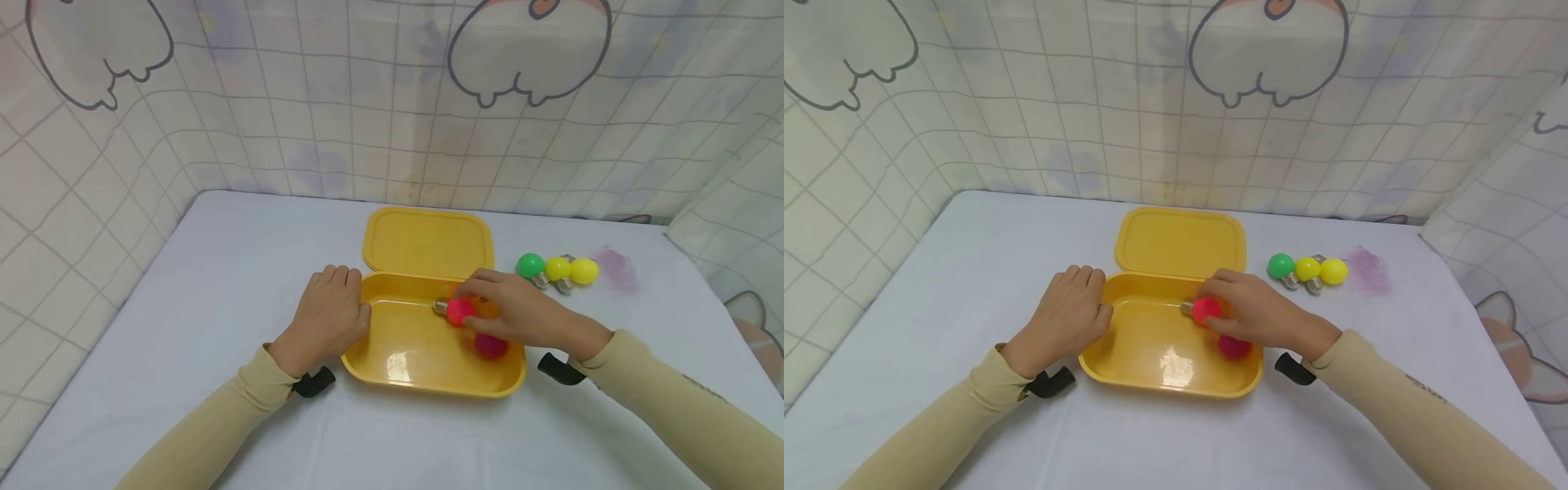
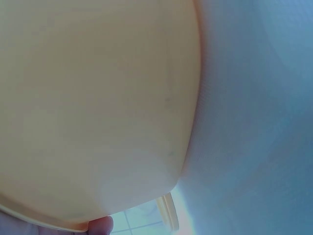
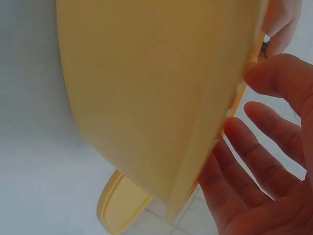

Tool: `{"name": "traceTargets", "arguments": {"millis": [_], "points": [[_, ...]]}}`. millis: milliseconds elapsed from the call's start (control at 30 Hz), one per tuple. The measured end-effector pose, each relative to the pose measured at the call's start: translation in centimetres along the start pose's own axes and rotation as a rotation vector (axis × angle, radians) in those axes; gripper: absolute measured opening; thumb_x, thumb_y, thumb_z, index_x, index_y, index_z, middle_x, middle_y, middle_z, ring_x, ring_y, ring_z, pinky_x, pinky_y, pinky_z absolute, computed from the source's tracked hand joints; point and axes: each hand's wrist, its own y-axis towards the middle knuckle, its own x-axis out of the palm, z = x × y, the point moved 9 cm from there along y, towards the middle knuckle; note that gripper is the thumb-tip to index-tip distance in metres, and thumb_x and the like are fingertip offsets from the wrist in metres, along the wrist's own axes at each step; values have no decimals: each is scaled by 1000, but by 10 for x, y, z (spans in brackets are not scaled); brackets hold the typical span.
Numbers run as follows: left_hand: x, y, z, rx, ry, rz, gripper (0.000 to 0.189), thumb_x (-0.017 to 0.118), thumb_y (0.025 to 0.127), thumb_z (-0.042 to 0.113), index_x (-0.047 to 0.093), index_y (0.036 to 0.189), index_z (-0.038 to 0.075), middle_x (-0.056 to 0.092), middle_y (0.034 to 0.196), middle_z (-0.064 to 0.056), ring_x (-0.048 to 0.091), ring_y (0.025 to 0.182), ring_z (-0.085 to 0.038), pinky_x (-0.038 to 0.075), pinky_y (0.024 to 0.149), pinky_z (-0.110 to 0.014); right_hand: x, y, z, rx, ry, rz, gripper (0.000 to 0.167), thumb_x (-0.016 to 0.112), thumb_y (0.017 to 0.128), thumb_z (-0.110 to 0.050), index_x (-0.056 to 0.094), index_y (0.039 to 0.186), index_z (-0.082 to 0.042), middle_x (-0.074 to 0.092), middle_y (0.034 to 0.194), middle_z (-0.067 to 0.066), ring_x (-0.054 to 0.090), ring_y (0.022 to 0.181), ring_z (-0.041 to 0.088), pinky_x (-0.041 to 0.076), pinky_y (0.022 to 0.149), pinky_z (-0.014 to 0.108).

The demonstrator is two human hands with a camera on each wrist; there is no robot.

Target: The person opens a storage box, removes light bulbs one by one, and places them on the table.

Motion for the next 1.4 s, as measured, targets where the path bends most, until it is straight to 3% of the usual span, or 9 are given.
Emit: {"name": "traceTargets", "arguments": {"millis": [433,1033,1400], "points": [[-4,0,2,14,-2,31,14,52,88,16,48,83,4,40,74,-7,36,72,-24,27,67,-31,11,14,0,14,2,-95,35,79,90,-20,72,123,-15,70,116,3,66,105,20,63,87,35],[1,1,0,-10,-26,-3,15,50,89,17,48,85,3,40,75,-7,36,73,-24,27,68,-31,19,21,-1,37,-110,-73,30,80,89,-24,73,117,-18,71,106,0,65,95,17,63,85,32],[-2,0,0,-5,-12,6,14,50,89,17,48,85,3,40,74,-7,36,72,-24,27,67,-31,18,19,-3,8,-112,-80,32,82,87,-22,73,118,-15,72,111,2,67,102,21,63,87,36]]}}
